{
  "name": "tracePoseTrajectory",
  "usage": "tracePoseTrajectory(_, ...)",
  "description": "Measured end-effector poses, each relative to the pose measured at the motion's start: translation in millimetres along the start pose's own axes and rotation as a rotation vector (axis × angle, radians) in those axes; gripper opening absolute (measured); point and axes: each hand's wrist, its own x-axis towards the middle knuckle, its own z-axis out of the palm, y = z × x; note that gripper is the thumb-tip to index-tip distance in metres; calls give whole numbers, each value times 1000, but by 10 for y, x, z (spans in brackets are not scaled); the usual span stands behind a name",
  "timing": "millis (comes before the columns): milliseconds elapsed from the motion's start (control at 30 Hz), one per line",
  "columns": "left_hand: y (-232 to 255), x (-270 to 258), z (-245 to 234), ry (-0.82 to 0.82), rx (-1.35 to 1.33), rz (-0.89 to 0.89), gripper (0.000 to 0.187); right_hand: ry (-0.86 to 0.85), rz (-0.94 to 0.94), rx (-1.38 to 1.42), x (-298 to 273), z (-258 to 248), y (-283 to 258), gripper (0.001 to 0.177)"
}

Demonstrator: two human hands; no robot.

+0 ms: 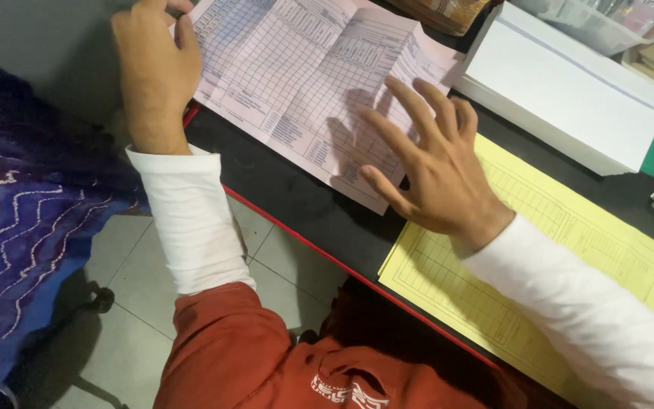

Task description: Inserting pink forms into white envelopes and organizing them on yellow ledger sheets

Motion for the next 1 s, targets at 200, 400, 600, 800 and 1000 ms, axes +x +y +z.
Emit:
tracePoseTrajectory(200,-41,28,17,59,-26,15,12,-68,-63,-68,173,29,89,62)
tracePoseTrajectory(400,-90,25,48,59,18,30,10,-35,-69,-135,194,113,194,60)
tracePoseTrajectory(600,-147,52,106,85,45,56,14,-6,-85,-110,204,113,224,61)
tracePoseTrajectory(800,25,79,29,54,35,-6,21,-54,-138,20,239,113,140,68)
tracePoseTrajectory(1000,-34,64,71,71,28,21,18,-92,-199,-15,266,172,90,66)
